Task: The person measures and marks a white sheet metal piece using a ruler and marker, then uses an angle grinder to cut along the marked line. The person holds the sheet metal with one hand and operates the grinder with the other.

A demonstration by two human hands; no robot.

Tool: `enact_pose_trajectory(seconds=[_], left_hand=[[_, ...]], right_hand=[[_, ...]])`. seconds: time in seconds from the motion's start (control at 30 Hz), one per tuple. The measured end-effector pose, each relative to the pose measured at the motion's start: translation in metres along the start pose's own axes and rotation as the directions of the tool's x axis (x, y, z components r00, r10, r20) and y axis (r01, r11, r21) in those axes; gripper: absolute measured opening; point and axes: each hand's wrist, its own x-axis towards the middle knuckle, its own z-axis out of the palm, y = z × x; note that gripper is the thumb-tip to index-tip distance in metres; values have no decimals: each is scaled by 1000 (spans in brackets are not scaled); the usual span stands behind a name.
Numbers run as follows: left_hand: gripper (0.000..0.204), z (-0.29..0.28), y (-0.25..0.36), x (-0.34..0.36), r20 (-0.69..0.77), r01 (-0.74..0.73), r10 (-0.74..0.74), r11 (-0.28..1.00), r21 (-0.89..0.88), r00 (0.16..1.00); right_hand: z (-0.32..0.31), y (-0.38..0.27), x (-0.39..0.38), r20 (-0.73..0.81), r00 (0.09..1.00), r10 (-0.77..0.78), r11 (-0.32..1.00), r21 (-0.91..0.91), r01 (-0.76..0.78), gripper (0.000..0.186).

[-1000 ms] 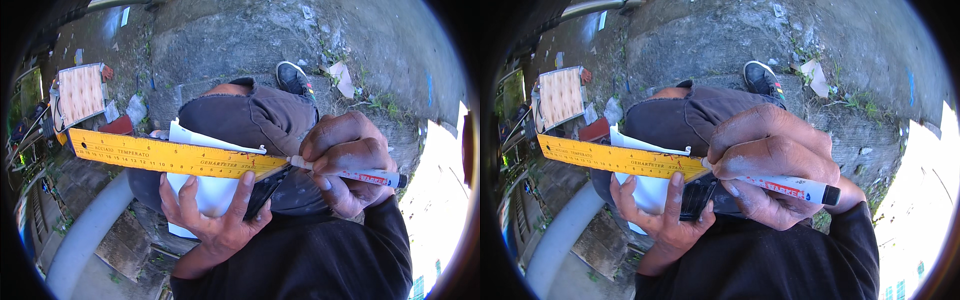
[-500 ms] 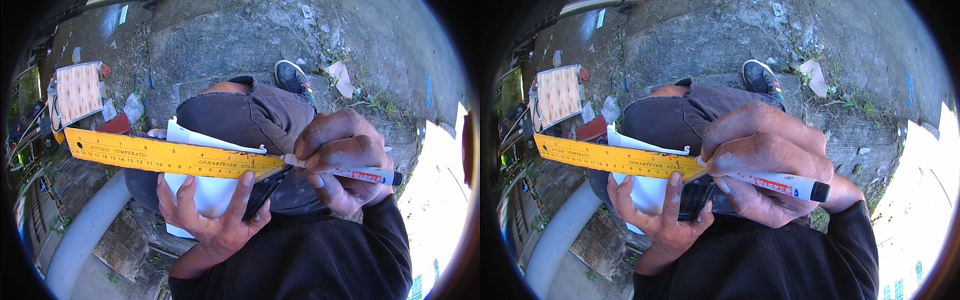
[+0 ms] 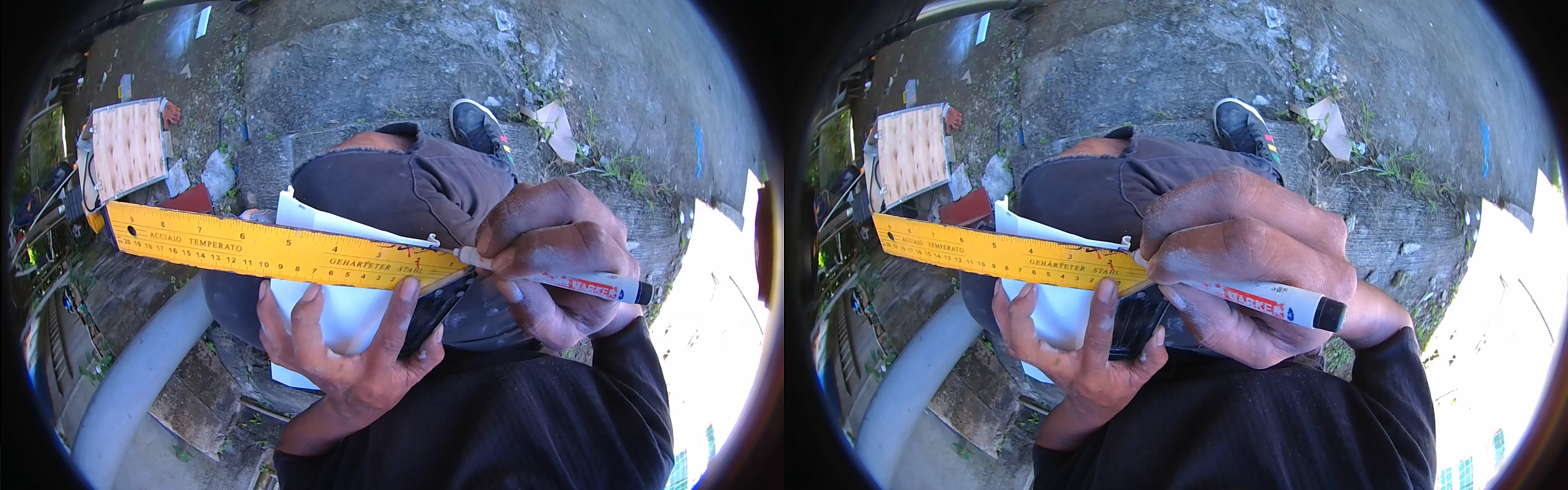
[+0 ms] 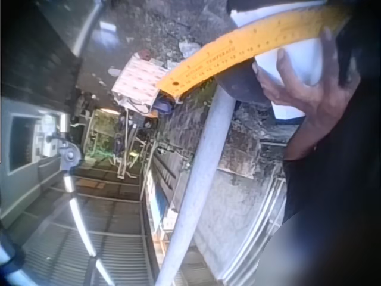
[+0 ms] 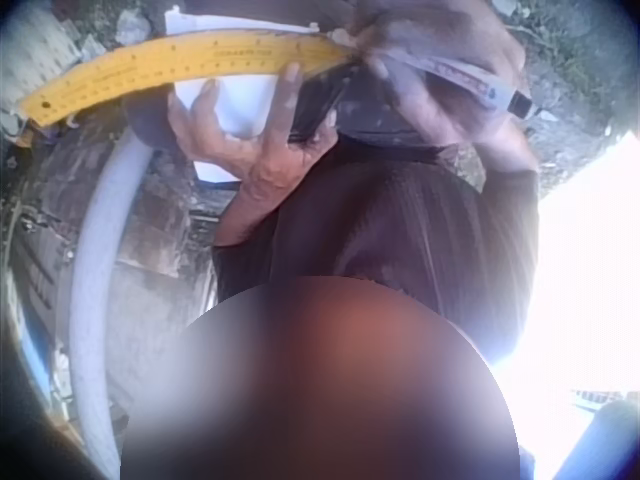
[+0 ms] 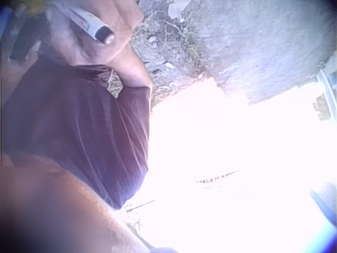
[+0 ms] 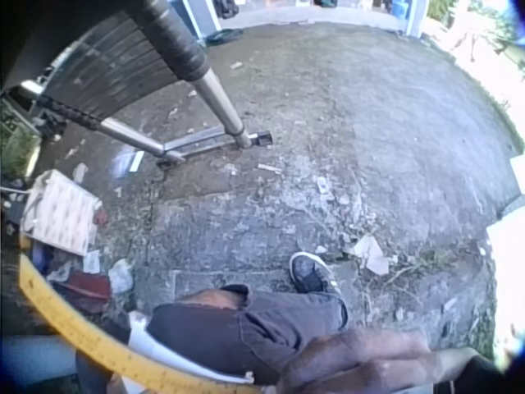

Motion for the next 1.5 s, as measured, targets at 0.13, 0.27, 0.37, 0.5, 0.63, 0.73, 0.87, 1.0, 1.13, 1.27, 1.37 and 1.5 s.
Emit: enact_pose_trajectory(seconds=[0.13, 0.27, 0.37, 0.5, 0.63, 0.73, 0.87, 1.0, 1.13, 1.27, 1.37, 1.5], left_hand=[[72, 0, -1, 0, 2, 1, -1, 1000, 0, 1000], [72, -1, 0, 0, 5, 7, -7, 1000, 9, 1000], [72, -2, 0, 0, 10, 6, -6, 1000, 10, 1000], [71, -2, 1, 1, 6, -1, 1, 1000, 20, 1000], [71, -1, 1, 1, 0, -1, 1, 1000, 16, 1000], [71, -1, 1, 1, -4, -1, 1, 1000, 6, 1000], [70, 0, 1, 1, -17, 8, -9, 1000, -13, 1000], [69, 1, 1, 1, -22, 3, -3, 1000, -16, 1000], [68, 0, 1, 1, -12, 3, -3, 1000, -16, 1000], [68, -1, 1, 0, -9, 7, -8, 1000, -19, 1000], [69, 1, 1, 0, -18, 6, -6, 1000, -15, 1000], [68, 1, 0, 0, -23, 0, 0, 1000, 9, 1000]], right_hand=[[5, 2, 2, -23, 1000, -13, 1000, 9, 14, 14], [4, 2, 3, -15, 1000, -12, 1000, -3, 12, 13], [-1, 1, 3, 11, 1000, -9, 1000, -11, 9, 13], [-3, -1, 3, 8, 1000, -3, 1000, -15, 3, 13], [6, 4, 7, -42, 999, -34, 999, -1, 34, 14], [12, 7, 10, -58, 998, -39, 998, 37, 41, 14], [11, 9, 12, -52, 998, -46, 998, 45, 48, 13], [7, 8, 10, -45, 998, -36, 999, 31, 38, 13], [1, 6, 10, -29, 999, -44, 999, 4, 44, 15], [3, 10, 12, -48, 998, -47, 999, 9, 47, 21], [12, 17, 13, -113, 993, -25, 995, 94, 36, 23], [15, 20, 14, -117, 993, 13, 989, 147, 4, 22]])
